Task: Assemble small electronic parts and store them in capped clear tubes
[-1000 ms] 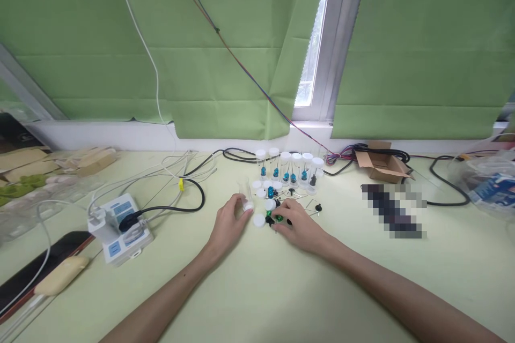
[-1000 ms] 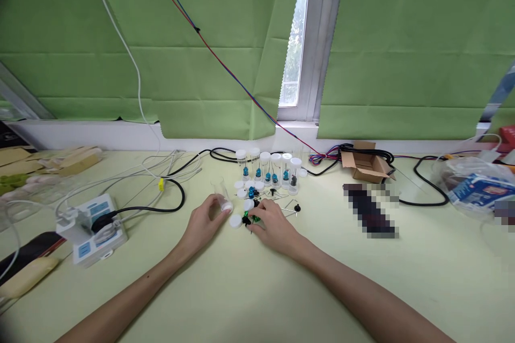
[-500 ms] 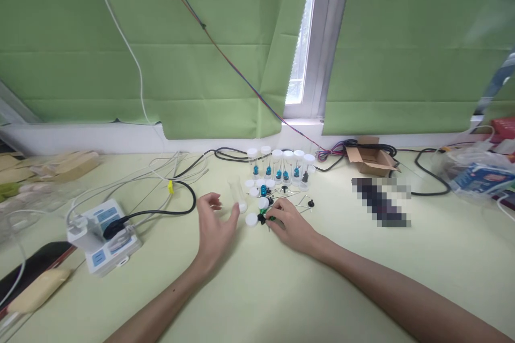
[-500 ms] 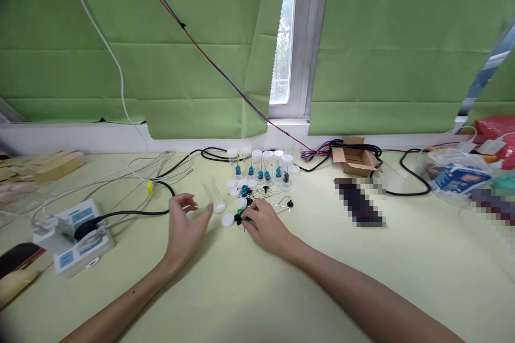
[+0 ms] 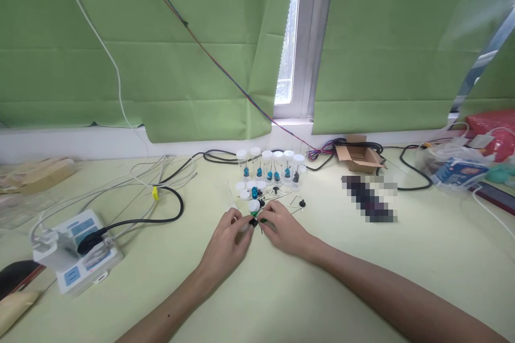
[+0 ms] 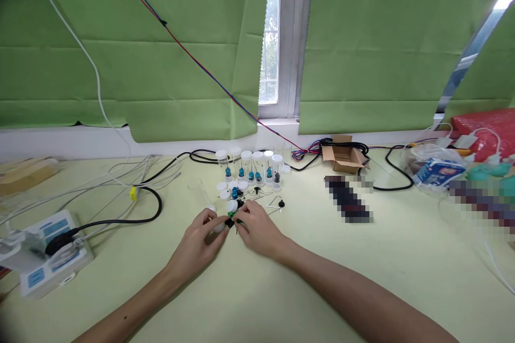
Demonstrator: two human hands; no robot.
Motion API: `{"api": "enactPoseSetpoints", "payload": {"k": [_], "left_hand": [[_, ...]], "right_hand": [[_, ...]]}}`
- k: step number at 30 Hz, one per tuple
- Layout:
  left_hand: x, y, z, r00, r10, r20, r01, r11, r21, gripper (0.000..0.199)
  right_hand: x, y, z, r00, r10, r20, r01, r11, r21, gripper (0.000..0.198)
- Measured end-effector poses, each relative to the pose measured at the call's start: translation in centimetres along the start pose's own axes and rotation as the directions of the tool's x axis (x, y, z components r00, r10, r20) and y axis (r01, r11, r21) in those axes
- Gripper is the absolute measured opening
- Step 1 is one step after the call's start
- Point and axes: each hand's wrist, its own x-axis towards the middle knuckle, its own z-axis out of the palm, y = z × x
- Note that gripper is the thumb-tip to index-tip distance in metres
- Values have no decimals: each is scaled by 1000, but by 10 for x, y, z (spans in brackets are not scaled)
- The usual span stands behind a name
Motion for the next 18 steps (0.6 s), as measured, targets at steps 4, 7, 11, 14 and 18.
{"api": "enactPoseSetpoints", "payload": {"k": [4,7,11,14,18], "left_hand": [[-1,0,-4,999,-28,42,29,999,-23,25],[-1,2,-6,997,-43,58,46,998,-46,20],[0,5,-7,996,-35,80,39,998,-54,14],[0,5,-6,995,-16,99,22,998,-56,14],[-2,4,-5,996,9,89,-3,998,-67,15]], "right_hand": [[0,0,0,1000,1,-2,-1,1000,5,18],[1,0,-1,1000,-2,5,2,1000,13,17],[1,-1,-2,999,33,17,-33,999,26,20],[1,-1,-2,999,33,18,-34,999,26,22],[-1,2,0,999,36,-19,-36,999,-10,21]]}}
